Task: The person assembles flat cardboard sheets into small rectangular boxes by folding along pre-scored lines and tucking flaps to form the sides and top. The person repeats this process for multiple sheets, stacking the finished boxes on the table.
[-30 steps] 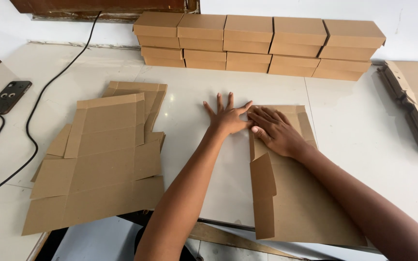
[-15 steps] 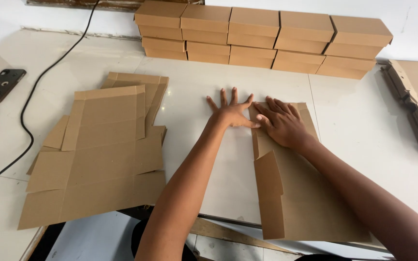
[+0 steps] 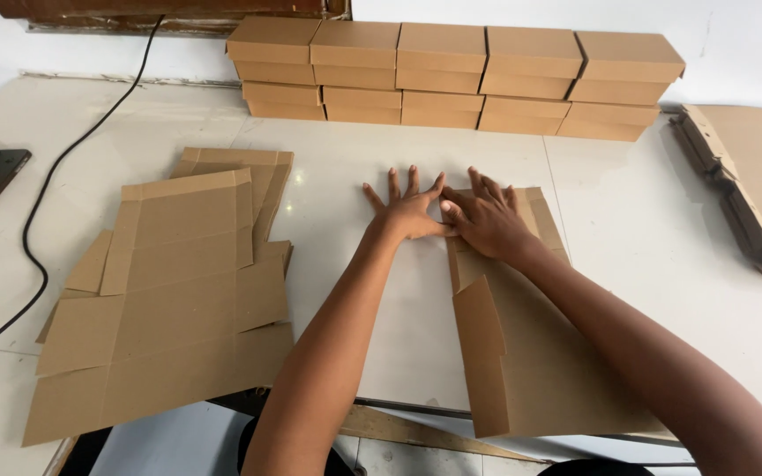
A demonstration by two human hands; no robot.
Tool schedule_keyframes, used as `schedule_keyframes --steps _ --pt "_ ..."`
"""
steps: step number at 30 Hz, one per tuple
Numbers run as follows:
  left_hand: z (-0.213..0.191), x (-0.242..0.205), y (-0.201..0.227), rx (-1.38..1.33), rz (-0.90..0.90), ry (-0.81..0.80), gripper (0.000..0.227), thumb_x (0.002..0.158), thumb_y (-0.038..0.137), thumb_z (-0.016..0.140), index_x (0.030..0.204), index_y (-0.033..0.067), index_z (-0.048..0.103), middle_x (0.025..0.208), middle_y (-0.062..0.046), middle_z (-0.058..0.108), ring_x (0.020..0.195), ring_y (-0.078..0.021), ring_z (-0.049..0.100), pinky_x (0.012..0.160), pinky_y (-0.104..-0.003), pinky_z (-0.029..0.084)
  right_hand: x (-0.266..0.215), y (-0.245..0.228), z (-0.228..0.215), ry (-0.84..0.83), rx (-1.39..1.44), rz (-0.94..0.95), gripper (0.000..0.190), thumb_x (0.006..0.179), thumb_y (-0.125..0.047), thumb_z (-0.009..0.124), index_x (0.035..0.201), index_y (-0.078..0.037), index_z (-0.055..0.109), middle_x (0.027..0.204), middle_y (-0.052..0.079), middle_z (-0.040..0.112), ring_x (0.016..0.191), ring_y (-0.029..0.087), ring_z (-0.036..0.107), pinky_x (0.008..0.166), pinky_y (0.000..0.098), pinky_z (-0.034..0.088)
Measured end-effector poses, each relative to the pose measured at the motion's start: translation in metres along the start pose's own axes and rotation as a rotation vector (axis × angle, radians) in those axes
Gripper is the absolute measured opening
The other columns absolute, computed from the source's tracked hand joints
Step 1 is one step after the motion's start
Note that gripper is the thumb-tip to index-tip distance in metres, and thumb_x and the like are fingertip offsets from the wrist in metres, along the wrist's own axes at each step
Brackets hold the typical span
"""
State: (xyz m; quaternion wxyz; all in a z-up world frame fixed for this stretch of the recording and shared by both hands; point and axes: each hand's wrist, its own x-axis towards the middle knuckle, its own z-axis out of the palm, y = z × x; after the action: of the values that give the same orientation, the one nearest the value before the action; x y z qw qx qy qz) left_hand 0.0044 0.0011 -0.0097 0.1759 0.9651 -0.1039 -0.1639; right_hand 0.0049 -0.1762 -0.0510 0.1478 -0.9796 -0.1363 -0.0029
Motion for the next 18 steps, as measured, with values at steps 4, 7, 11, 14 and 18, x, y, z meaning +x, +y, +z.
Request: schedule_keyframes --steps 4,7,11,14,18 --pt "-0.023 -0.041 0.017 -0.043 0.027 -0.013 0.095 0.09 0.064 0.06 0.167 0.0337 0.013 0.175 -0.009 -0.005 0.158 -0.0415 -0.015 0.112 -0.078 -0.018 -0.027 -0.003 -0.027 -0.105 0.058 0.001 0.058 0.106 -0.063 0.024 0.152 -0.039 0.05 0.172 0.011 0.023 0.159 0.032 0.017 0.125 0.0643 0.01" --pt "0.006 0.001 0.002 0.064 0.18 0.024 0.083 0.097 0.065 0.049 0.166 0.0322 0.017 0.175 -0.005 -0.005 0.158 -0.0398 -0.015 0.113 -0.077 -0.018 -0.043 0.015 -0.032 -0.142 -0.064 0.047 0.05 0.108 -0.051 0.036 0.152 -0.035 0.053 0.171 0.007 0.029 0.157 0.03 0.024 0.125 0.0625 0.019" --pt "0.04 0.04 0.006 0.202 0.265 0.011 0.068 0.106 0.049 0.03 0.167 0.022 0.013 0.174 -0.001 -0.011 0.157 -0.0321 -0.021 0.115 -0.072 -0.022 -0.034 0.102 -0.034 0.047 -0.112 0.152 0.062 0.103 -0.057 0.044 0.159 -0.031 0.043 0.169 0.014 0.03 0.155 0.036 0.027 0.122 0.0648 0.025" --pt "0.06 0.051 0.012 0.208 0.314 0.058 0.068 0.105 0.041 0.023 0.167 0.0165 0.012 0.174 -0.004 0.001 0.16 -0.0231 -0.005 0.12 -0.066 -0.02 -0.035 0.129 -0.02 0.087 -0.05 0.213 0.083 0.096 -0.059 0.052 0.163 -0.014 0.035 0.165 0.018 0.038 0.153 0.037 0.031 0.121 0.0627 0.028" --pt "0.062 0.042 0.02 0.173 0.38 0.221 0.059 0.108 0.032 0.027 0.164 0.0136 0.026 0.171 -0.014 0.02 0.159 -0.0299 0.017 0.126 -0.065 0.0 -0.026 0.137 -0.008 0.198 0.075 0.152 0.073 0.092 -0.045 0.065 0.156 -0.014 0.045 0.154 0.018 0.051 0.147 0.042 0.039 0.118 0.063 0.032"
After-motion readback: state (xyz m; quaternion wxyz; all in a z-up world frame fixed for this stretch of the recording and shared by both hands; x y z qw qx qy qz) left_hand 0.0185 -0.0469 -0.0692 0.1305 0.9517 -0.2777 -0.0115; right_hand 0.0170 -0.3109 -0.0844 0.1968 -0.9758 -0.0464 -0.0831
